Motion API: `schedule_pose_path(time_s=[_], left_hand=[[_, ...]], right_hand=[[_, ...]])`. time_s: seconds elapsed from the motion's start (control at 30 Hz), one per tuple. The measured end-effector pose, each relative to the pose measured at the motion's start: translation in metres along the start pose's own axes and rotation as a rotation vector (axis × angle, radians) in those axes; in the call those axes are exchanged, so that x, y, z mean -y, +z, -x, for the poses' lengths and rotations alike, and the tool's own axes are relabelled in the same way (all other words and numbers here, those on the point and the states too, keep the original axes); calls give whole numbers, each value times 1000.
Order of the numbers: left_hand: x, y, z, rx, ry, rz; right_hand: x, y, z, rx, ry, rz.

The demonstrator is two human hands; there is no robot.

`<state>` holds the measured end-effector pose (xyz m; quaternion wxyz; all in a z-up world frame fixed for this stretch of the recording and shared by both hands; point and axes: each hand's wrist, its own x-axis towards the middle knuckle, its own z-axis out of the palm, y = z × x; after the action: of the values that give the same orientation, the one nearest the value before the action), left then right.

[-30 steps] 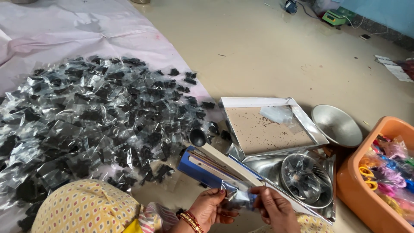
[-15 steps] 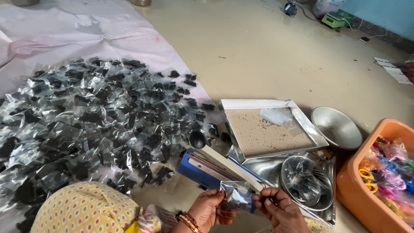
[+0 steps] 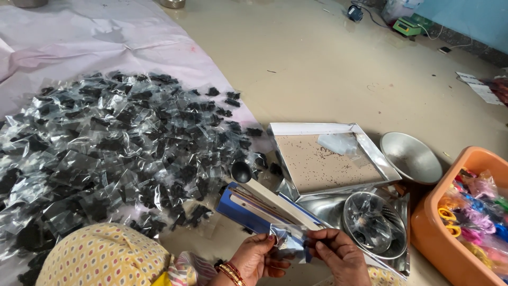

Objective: Sealing small plastic bags containing black items using a manual heat sealer.

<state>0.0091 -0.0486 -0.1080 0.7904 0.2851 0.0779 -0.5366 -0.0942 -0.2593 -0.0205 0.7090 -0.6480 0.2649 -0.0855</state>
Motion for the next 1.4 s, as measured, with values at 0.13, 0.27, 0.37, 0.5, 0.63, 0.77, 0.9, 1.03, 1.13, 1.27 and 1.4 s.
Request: schedule_pose_path(time_s=[0.13,0.27,0.37,0.5,0.63,0.77,0.9,1.03,1.13,1.27,1.4], left_hand=[[-1,3,1,-2,-9,16],[-2,3,1,-9,-15,33],[-2,7,4,-9,-13,41],[-1,9,3,-5,-5,36],[3,5,1,32,54,-7],[-8,10,4,90,125,19],[-30,7,9,46,220,38],[-58,8,28,1,394,120],[-79,18,52,-28,479,178],[-95,34,83,-41,591,177],[-95,39,90,-20,597,149]], right_hand=[[-1,0,-2,-40,-21,-13],[-7,-2,-6,-55,-75,-2],[-20,6,-5,-52,-275,149],[-23,20,-3,-48,-291,142],[0,43,15,2,-333,310],[12,65,29,275,-653,32],[34,77,37,42,-536,43],[-39,65,-1,-38,-316,625],[-76,79,-7,240,-319,908],[-88,115,-4,425,-322,1047],[-78,168,14,533,-603,1231]])
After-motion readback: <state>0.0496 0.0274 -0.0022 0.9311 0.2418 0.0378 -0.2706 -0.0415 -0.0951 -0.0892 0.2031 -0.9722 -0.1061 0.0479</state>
